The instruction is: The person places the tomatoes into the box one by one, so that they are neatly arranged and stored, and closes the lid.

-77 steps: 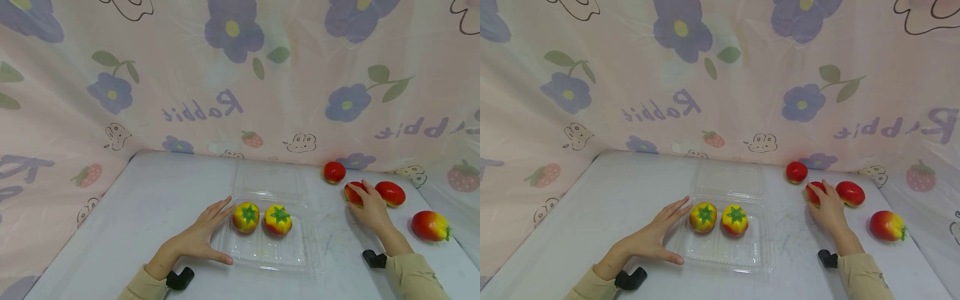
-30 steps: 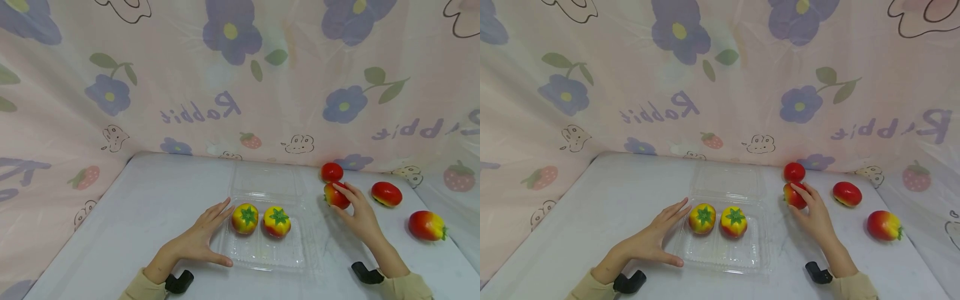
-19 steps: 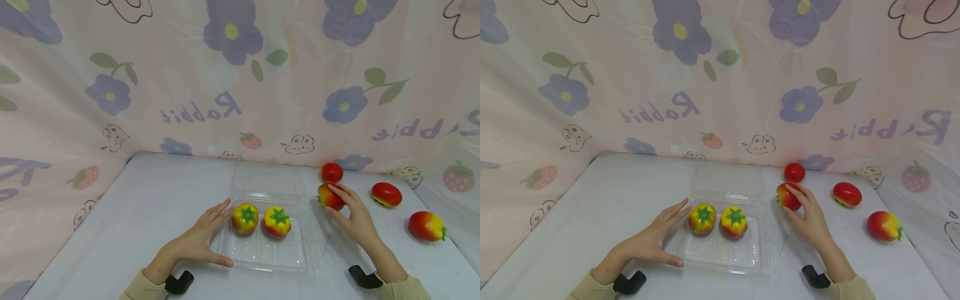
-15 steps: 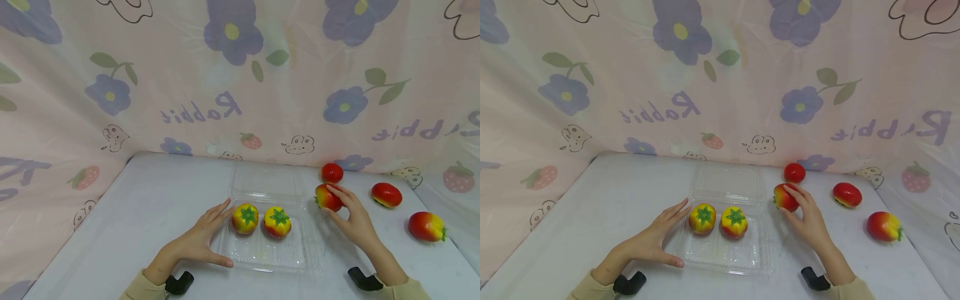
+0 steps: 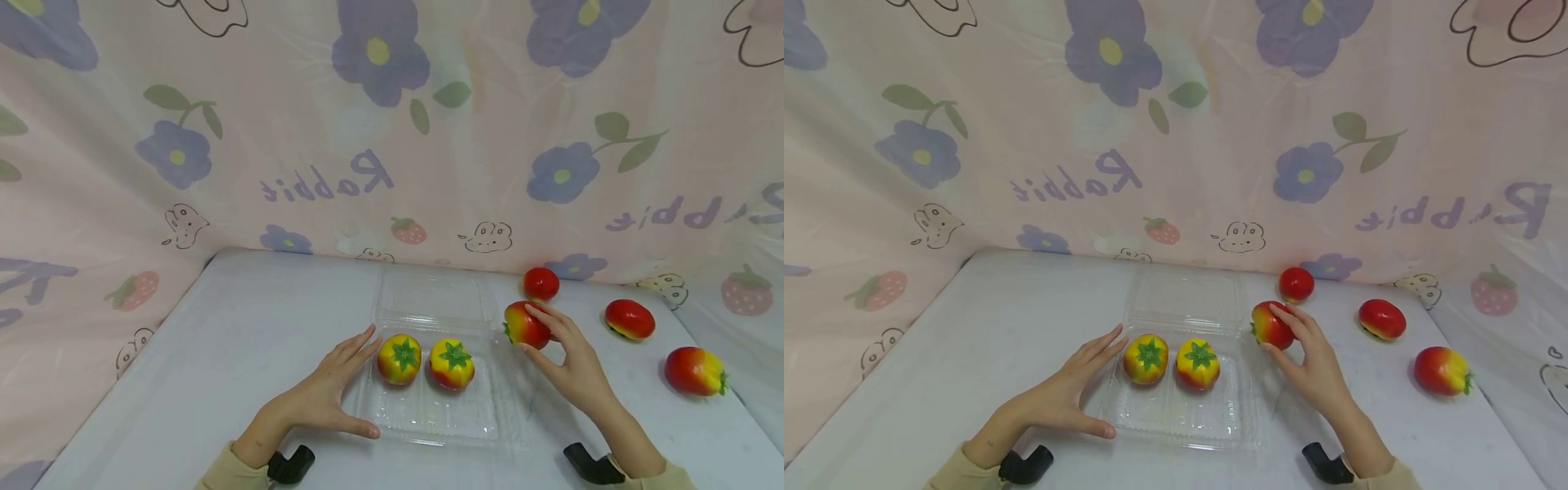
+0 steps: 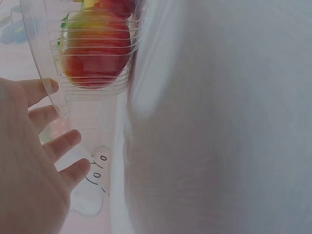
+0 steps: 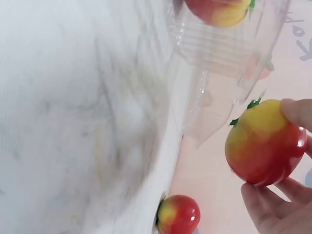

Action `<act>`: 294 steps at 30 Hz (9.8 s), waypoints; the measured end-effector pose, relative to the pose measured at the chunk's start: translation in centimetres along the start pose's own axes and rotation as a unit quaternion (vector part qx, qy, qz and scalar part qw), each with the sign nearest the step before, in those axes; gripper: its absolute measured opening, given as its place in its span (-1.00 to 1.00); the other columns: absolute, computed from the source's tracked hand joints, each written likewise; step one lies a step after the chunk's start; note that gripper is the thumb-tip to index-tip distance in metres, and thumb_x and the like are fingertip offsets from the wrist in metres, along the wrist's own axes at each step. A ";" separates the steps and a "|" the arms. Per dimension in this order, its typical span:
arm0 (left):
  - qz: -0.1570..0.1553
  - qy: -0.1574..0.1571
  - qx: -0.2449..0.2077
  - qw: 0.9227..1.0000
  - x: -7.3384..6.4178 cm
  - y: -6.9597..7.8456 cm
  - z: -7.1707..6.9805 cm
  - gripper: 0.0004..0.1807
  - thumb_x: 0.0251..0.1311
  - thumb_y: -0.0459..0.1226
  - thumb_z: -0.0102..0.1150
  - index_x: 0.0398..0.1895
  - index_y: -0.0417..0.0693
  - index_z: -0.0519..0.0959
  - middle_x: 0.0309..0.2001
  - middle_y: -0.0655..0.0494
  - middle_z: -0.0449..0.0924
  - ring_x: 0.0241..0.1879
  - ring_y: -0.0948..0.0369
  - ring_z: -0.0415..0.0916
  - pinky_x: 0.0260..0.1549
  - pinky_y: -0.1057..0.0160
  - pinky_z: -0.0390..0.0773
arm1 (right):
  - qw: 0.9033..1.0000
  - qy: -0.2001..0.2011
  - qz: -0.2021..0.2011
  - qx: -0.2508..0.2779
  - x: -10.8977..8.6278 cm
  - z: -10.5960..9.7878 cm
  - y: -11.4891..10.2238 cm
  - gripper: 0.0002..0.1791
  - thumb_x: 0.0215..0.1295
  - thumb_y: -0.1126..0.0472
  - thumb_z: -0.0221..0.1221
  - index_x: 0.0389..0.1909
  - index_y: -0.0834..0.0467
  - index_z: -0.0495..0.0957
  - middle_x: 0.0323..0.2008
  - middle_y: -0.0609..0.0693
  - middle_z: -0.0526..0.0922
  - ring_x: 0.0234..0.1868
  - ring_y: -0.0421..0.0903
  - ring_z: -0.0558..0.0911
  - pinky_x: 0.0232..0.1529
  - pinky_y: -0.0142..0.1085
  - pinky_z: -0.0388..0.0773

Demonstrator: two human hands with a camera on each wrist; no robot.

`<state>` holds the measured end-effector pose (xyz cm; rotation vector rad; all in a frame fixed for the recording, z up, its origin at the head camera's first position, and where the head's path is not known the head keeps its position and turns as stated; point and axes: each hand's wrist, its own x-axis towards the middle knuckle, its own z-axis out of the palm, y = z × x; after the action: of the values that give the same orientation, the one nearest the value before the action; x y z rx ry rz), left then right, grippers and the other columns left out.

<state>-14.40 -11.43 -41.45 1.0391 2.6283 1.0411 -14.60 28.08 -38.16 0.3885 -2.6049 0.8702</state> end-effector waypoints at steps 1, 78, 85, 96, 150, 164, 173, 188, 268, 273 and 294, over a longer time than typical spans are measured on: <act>0.000 0.000 0.000 1.000 0.0 0.0 0.0 0.31 -0.30 0.25 0.46 0.53 0.12 -0.05 0.56 0.19 -0.35 0.50 -0.07 -0.21 0.29 -0.38 -0.01 | 1.000 0.000 0.000 0.001 0.0 0.0 -0.1 -0.28 0.12 0.27 0.35 0.34 0.02 0.36 0.30 0.26 0.32 0.13 0.19 0.44 -0.07 -0.86 0.15; 0.001 0.006 -0.003 1.000 0.1 -0.1 0.2 0.29 -0.29 0.29 0.43 0.53 0.18 -0.05 0.56 0.23 -0.36 0.49 -0.05 -0.17 0.29 -0.36 0.02 | 0.997 -0.063 -0.033 -0.005 -2.0 3.0 -3.1 -0.38 0.13 0.10 0.36 0.25 -0.02 0.44 0.23 0.13 0.45 0.20 0.15 0.46 0.03 0.19 0.48; -0.003 0.006 -0.005 1.000 0.0 -0.1 0.3 0.30 -0.29 0.30 0.43 0.53 0.17 -0.06 0.55 0.32 -0.39 0.49 -0.04 -0.18 0.29 -0.36 0.02 | 0.998 -0.069 -0.014 -0.008 -2.1 3.1 -3.1 -0.41 0.13 0.06 0.36 0.21 0.01 0.46 0.24 0.13 0.43 0.20 0.18 0.45 0.06 0.21 0.45; -0.014 0.002 -0.005 1.000 -0.1 -0.2 0.3 0.30 -0.30 0.31 0.42 0.53 0.18 -0.05 0.54 0.37 -0.41 0.50 -0.01 -0.21 0.31 -0.34 0.02 | 0.997 -0.071 0.001 0.011 -1.9 2.7 -2.7 -0.39 0.14 0.06 0.35 0.23 0.03 0.45 0.27 0.14 0.39 0.23 0.21 0.42 0.03 0.28 0.43; -0.010 -0.003 -0.007 1.000 0.0 0.2 0.1 0.30 -0.29 0.26 0.45 0.53 0.13 -0.04 0.55 0.27 -0.39 0.49 -0.06 -0.19 0.29 -0.38 0.01 | 0.991 -0.087 0.097 -0.002 3.8 1.1 4.9 -0.27 0.29 0.00 0.21 0.39 0.21 0.21 0.38 0.42 0.07 0.24 0.36 0.29 0.02 0.20 0.49; -0.012 -0.005 -0.001 1.000 0.0 -0.1 0.2 0.30 -0.30 0.29 0.43 0.53 0.22 -0.06 0.54 0.36 -0.42 0.51 0.02 -0.24 0.32 -0.35 -0.03 | 0.994 -0.052 0.096 -0.020 5.1 1.1 6.9 -0.32 0.29 0.08 0.21 0.32 0.34 0.27 0.31 0.51 0.10 0.22 0.41 0.26 0.04 0.23 0.46; -0.009 -0.006 0.004 1.000 0.0 -0.2 0.3 0.31 -0.29 0.30 0.43 0.54 0.17 -0.07 0.55 0.34 -0.41 0.51 0.02 -0.24 0.33 -0.33 -0.03 | 0.994 -0.031 0.106 -0.012 6.0 1.0 8.2 -0.33 0.28 0.13 0.22 0.30 0.38 0.27 0.29 0.54 0.10 0.23 0.45 0.19 0.04 0.27 0.43; -0.010 -0.006 0.002 1.000 0.0 -0.2 0.3 0.31 -0.29 0.29 0.43 0.54 0.18 -0.08 0.56 0.21 -0.37 0.50 -0.01 -0.22 0.31 -0.35 -0.01 | 0.991 -0.032 0.127 -0.020 7.5 1.1 9.2 -0.25 0.24 0.06 0.25 0.33 0.37 0.25 0.26 0.60 0.11 0.23 0.51 0.18 0.12 0.36 0.30; -0.017 -0.006 -0.001 1.000 0.0 -0.2 0.3 0.31 -0.30 0.30 0.43 0.54 0.26 -0.09 0.54 0.38 -0.43 0.51 0.01 -0.25 0.33 -0.34 -0.05 | 0.995 -0.022 0.097 -0.026 5.9 0.5 5.8 -0.35 0.21 0.30 0.27 0.33 0.22 0.33 0.20 0.53 0.19 0.13 0.43 0.28 -0.04 0.23 0.52; -0.022 -0.007 -0.003 1.000 -0.1 -0.1 0.3 0.30 -0.30 0.30 0.43 0.53 0.28 -0.09 0.54 0.37 -0.43 0.51 0.00 -0.24 0.32 -0.34 -0.04 | 0.996 -0.019 0.083 -0.020 5.5 0.3 5.5 -0.35 0.21 0.27 0.28 0.34 0.18 0.33 0.22 0.49 0.19 0.14 0.41 0.28 -0.06 0.22 0.53; -0.003 -0.003 -0.007 1.000 0.0 0.0 0.2 0.28 -0.27 0.24 0.45 0.53 0.12 -0.03 0.56 0.25 -0.38 0.49 -0.08 -0.21 0.29 -0.39 -0.01 | 0.999 0.003 0.025 -0.030 3.9 -0.2 1.9 -0.36 0.17 0.26 0.31 0.30 0.12 0.38 0.24 0.41 0.24 0.14 0.35 0.35 -0.11 0.20 0.56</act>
<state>-14.37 -11.32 -41.56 1.0290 2.6147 1.0524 -18.74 29.11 -37.39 0.3056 -2.6376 0.8056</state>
